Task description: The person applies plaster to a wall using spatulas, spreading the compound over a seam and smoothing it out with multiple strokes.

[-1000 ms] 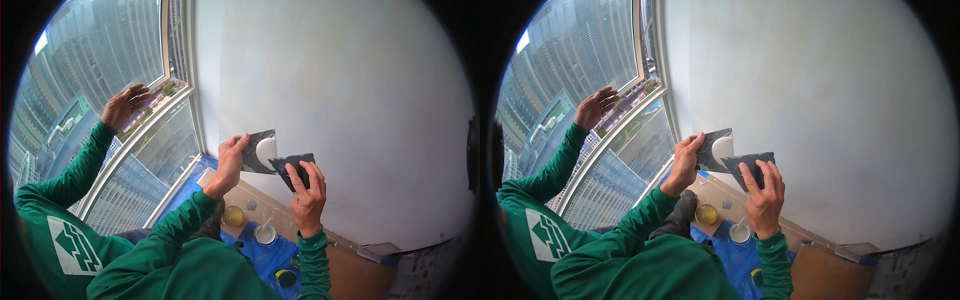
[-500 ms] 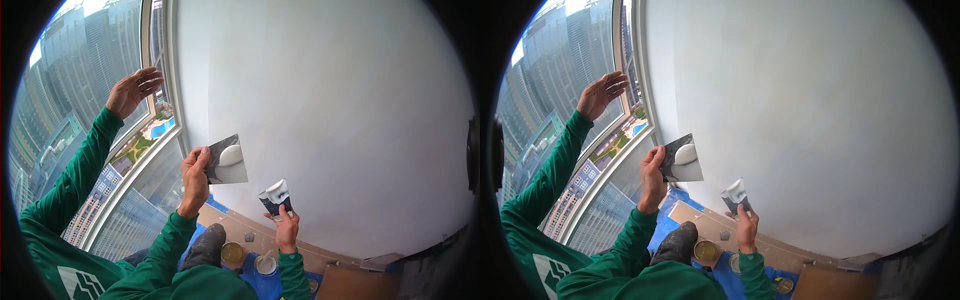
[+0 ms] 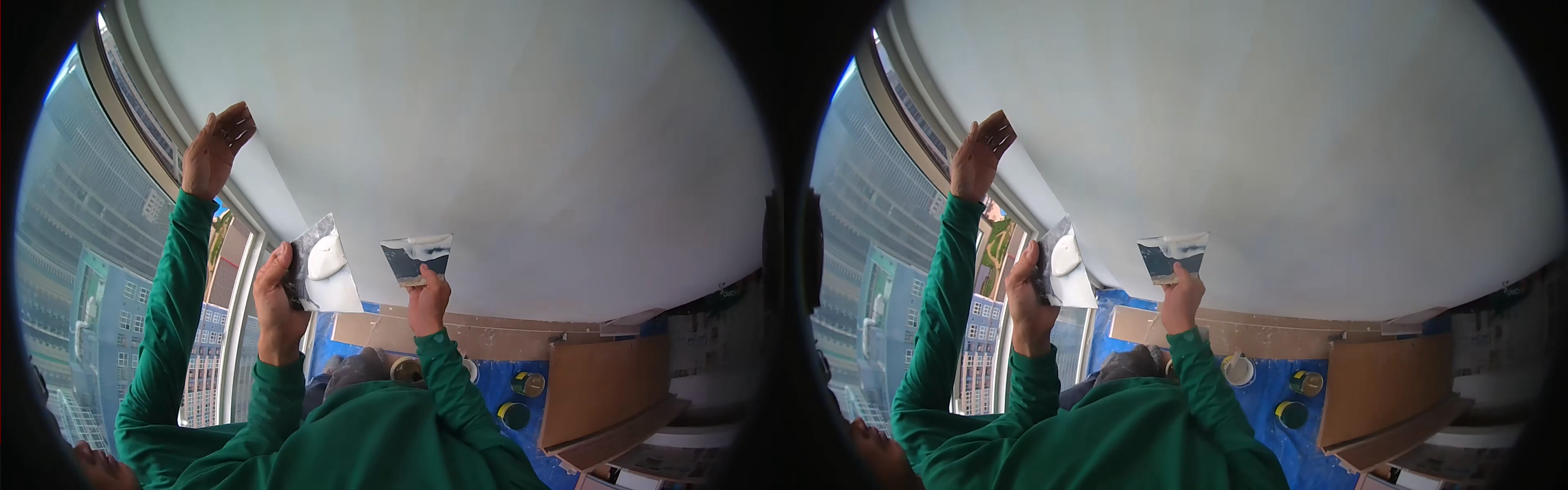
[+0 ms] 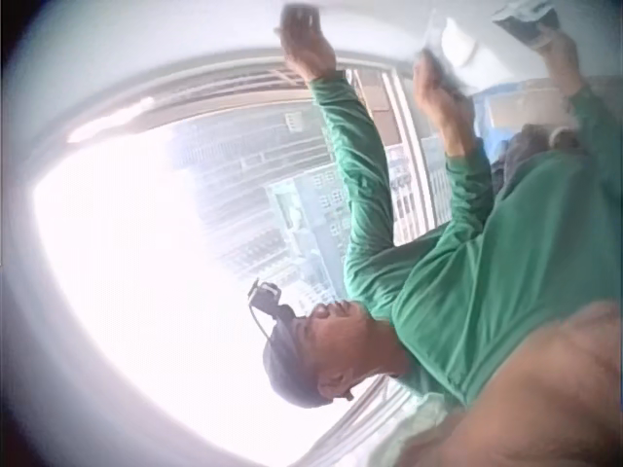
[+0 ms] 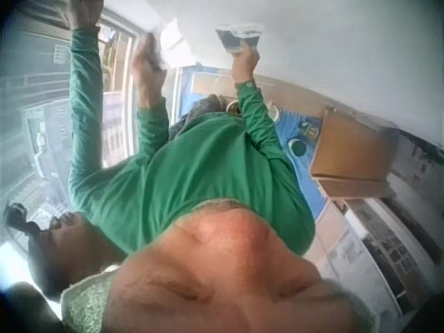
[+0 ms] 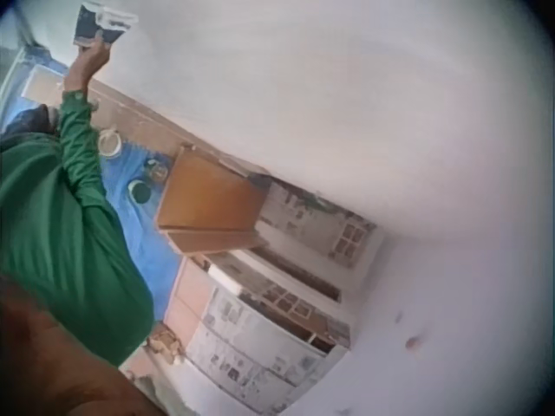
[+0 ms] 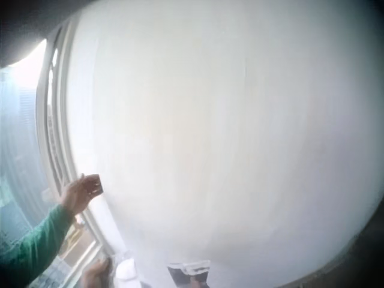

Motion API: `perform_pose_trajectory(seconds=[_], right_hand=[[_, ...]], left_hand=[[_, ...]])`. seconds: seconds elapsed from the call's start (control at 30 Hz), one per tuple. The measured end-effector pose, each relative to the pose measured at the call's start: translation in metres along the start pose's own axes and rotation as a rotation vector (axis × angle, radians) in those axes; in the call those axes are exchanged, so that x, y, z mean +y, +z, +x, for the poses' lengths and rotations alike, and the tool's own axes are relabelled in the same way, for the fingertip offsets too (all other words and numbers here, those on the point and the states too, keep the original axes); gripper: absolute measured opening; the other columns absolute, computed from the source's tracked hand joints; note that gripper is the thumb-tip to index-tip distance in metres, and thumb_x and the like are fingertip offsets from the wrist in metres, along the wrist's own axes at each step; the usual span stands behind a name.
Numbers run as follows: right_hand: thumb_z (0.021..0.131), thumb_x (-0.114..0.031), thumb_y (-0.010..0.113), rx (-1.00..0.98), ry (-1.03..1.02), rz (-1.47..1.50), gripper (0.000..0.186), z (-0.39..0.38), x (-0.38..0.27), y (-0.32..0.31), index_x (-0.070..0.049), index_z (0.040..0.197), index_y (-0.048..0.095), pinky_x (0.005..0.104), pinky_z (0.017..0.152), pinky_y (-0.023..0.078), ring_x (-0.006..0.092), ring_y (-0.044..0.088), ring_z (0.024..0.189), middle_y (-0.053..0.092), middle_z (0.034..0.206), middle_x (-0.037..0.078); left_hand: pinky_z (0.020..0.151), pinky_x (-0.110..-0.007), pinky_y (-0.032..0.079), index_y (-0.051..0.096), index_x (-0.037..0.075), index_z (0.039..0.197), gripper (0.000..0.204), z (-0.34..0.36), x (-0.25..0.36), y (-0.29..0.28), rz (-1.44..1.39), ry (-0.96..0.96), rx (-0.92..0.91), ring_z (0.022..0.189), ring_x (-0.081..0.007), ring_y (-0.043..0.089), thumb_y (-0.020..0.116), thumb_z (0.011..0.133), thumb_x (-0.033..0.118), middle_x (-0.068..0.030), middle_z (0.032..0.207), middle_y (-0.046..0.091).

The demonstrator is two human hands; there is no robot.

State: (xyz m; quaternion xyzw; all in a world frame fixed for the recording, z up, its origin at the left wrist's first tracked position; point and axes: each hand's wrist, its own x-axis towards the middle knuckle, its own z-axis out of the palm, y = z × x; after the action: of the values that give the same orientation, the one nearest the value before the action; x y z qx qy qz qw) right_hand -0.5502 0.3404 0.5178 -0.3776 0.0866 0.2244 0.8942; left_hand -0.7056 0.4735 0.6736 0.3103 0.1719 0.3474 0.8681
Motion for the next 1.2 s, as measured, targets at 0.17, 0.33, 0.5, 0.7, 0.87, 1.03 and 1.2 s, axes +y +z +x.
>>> perform_pose_trajectory(seconds=[0.17, 0.33, 0.5, 0.7, 0.87, 1.03, 1.2], right_hand=[[0.086, -0.011, 0.062, 0.071, -0.07, -0.002, 0.027, 0.021, 0.022, 0.031, 0.004, 0.108, 0.056, 0.0361, 0.08, 0.056, 0.0242, 0.062, 0.094, 0.059, 0.106, 0.011], [0.085, -0.008, 0.059, 0.138, -0.023, -0.01, 0.027, 0.034, -0.025, 0.077, 0.007, 0.107, 0.054, 0.0376, 0.075, 0.059, 0.0256, 0.065, 0.089, 0.061, 0.104, 0.017], [0.086, -0.012, 0.059, -0.034, -0.101, -0.048, 0.029, -0.027, -0.089, 0.137, 0.008, 0.106, 0.053, 0.0378, 0.074, 0.059, 0.0255, 0.066, 0.085, 0.062, 0.104, 0.018], [0.088, -0.009, 0.06, -0.029, -0.029, -0.075, 0.032, -0.031, -0.018, 0.015, 0.001, 0.117, 0.053, 0.0414, 0.079, 0.058, 0.0271, 0.063, 0.099, 0.06, 0.112, 0.013], [0.089, -0.006, 0.059, -0.014, 0.002, -0.036, 0.029, -0.002, -0.002, -0.022, 0.001, 0.117, 0.053, 0.0418, 0.085, 0.056, 0.0267, 0.06, 0.103, 0.059, 0.112, 0.012], [0.084, -0.001, 0.062, 0.144, -0.094, -0.043, 0.029, 0.018, 0.001, 0.008, 0.003, 0.11, 0.05, 0.0455, 0.08, 0.057, 0.0304, 0.063, 0.096, 0.059, 0.109, 0.015], [0.084, -0.005, 0.061, -0.025, -0.212, -0.051, 0.026, -0.006, -0.03, 0.047, 0.004, 0.106, 0.052, 0.0428, 0.077, 0.058, 0.0292, 0.063, 0.096, 0.059, 0.108, 0.015]], left_hand=[[0.082, -0.034, 0.055, 0.061, 0.002, 0.104, 0.024, 0.003, 0.01, -0.009, 0.048, -0.01, -0.004, 0.088, -0.0203, 0.067, 0.056, 0.097, 0.024, -0.0101, 0.099, 0.068], [0.076, -0.031, 0.055, 0.062, 0.001, 0.1, 0.02, 0.001, 0.008, 0.001, 0.016, 0.02, 0.021, 0.081, -0.0168, 0.066, 0.058, 0.096, 0.02, -0.0072, 0.09, 0.067], [0.078, -0.033, 0.056, 0.061, 0.0, 0.102, 0.022, -0.013, 0.011, -0.004, 0.024, 0.06, 0.051, 0.083, -0.0187, 0.068, 0.056, 0.097, 0.021, -0.0092, 0.093, 0.068], [0.081, -0.034, 0.056, 0.061, 0.0, 0.105, 0.024, -0.028, 0.011, 0.001, 0.037, 0.059, 0.015, 0.087, -0.0207, 0.068, 0.054, 0.098, 0.021, -0.011, 0.098, 0.068], [0.077, -0.032, 0.056, 0.06, 0.002, 0.101, 0.02, -0.026, 0.012, 0.003, 0.02, 0.053, 0.047, 0.083, -0.0182, 0.068, 0.054, 0.098, 0.021, -0.0089, 0.093, 0.067], [0.083, -0.032, 0.054, 0.058, -0.002, 0.116, 0.028, -0.018, 0.015, 0.021, 0.023, 0.131, -0.011, 0.092, -0.0192, 0.066, 0.054, 0.096, 0.018, -0.0107, 0.103, 0.066], [0.093, -0.035, 0.052, 0.044, -0.008, 0.136, 0.049, -0.004, 0.012, -0.001, 0.033, 0.096, -0.099, 0.106, -0.0229, 0.063, 0.054, 0.094, 0.014, -0.0158, 0.121, 0.061]])
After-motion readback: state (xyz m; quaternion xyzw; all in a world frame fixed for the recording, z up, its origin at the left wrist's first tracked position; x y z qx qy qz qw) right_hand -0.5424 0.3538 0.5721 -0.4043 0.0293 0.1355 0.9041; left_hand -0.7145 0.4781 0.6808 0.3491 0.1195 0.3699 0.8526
